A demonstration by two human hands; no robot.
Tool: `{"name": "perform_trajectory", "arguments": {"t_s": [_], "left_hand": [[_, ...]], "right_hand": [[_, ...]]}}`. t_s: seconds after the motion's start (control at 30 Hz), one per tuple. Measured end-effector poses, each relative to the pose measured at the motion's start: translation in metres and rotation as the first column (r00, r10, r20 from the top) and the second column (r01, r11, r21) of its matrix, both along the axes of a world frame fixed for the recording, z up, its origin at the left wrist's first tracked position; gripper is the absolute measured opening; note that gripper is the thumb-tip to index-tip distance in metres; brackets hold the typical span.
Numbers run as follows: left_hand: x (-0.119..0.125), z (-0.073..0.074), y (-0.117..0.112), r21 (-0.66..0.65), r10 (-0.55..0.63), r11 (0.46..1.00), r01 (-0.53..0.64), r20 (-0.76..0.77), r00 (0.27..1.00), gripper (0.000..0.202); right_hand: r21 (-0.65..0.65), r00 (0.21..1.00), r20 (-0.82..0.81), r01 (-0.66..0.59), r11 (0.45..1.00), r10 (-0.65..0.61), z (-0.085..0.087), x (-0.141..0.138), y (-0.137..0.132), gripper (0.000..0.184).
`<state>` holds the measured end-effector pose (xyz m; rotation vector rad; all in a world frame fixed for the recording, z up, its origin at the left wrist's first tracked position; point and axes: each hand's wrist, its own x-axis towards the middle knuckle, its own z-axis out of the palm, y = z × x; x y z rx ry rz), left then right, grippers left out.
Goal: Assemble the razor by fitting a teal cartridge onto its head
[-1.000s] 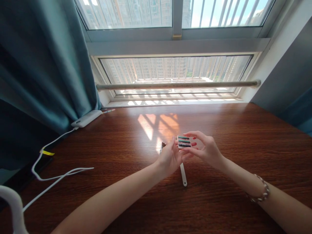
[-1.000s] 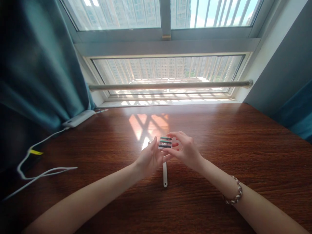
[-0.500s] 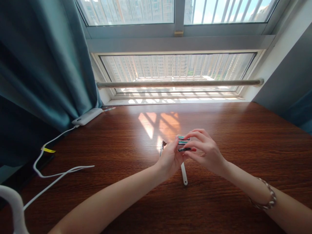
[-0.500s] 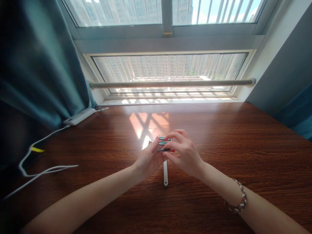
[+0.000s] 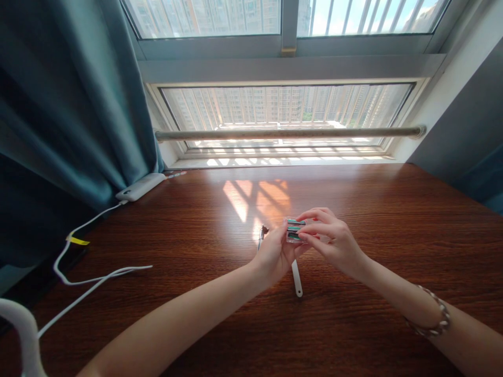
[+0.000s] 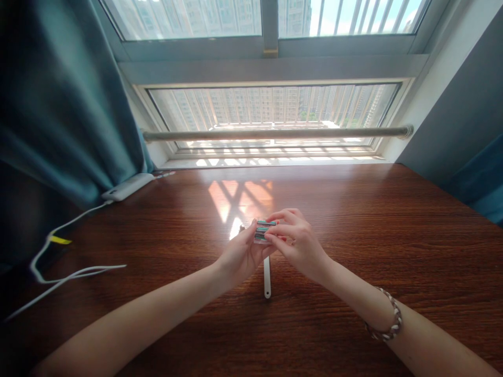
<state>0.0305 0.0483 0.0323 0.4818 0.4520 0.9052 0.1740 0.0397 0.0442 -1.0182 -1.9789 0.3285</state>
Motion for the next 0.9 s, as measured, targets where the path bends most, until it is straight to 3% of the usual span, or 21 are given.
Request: {"name": "perform_trajectory", "arguments": {"t_s": [0.07, 0.17, 0.27, 0.37, 0.6, 0.7, 0.9], "left_hand": [[-0.0001, -0.0001, 0.0005, -0.010, 0.008, 1.000, -0.008, -0.002, 1.000, 0.028], [-0.0008, 0.0002, 0.0009, -0.014, 0.015, 1.000, -0.015, -0.002, 1.000, 0.028], [-0.0020, 0.0013, 0.0007, -0.002, 0.001, 1.000, -0.001, -0.017, 1.000, 0.031], [-0.0030, 0.0031, -0.0003, -0.004, 0.003, 1.000, -0.003, -0.031, 1.000, 0.034], [-0.0031, 0.0021, -0.0022, 0.018, 0.010, 1.000, -0.009, -0.012, 1.000, 0.035], [-0.0025, 0.0001, -0.0020, 0.026, -0.010, 1.000, 0.010, -0.004, 1.000, 0.035], [-0.0021, -0.0017, 0.0001, -0.008, 0.011, 1.000, -0.011, 0.001, 1.000, 0.032]], "right_hand": [[-0.048, 0.997, -0.062, 0.044, 0.998, -0.047, 0.0009, -0.0007, -0.0012, 0.010], [-0.219, 0.972, -0.193, 0.087, 0.972, -0.131, 0.0044, -0.0012, -0.0032, 0.015], [-0.412, 0.932, -0.314, 0.040, 0.910, -0.183, 0.0081, -0.0005, -0.0031, 0.021], [-0.523, 0.898, -0.372, 0.005, 0.853, -0.234, 0.0088, 0.0013, -0.0005, 0.023], [-0.597, 0.873, -0.349, 0.074, 0.799, -0.341, 0.0036, 0.0054, 0.0055, 0.021], [-0.623, 0.868, -0.361, 0.046, 0.781, -0.340, 0.0043, 0.0049, 0.0056, 0.021], [-0.565, 0.913, -0.279, 0.095, 0.820, -0.298, 0.0030, 0.0038, 0.0030, 0.023]]}}
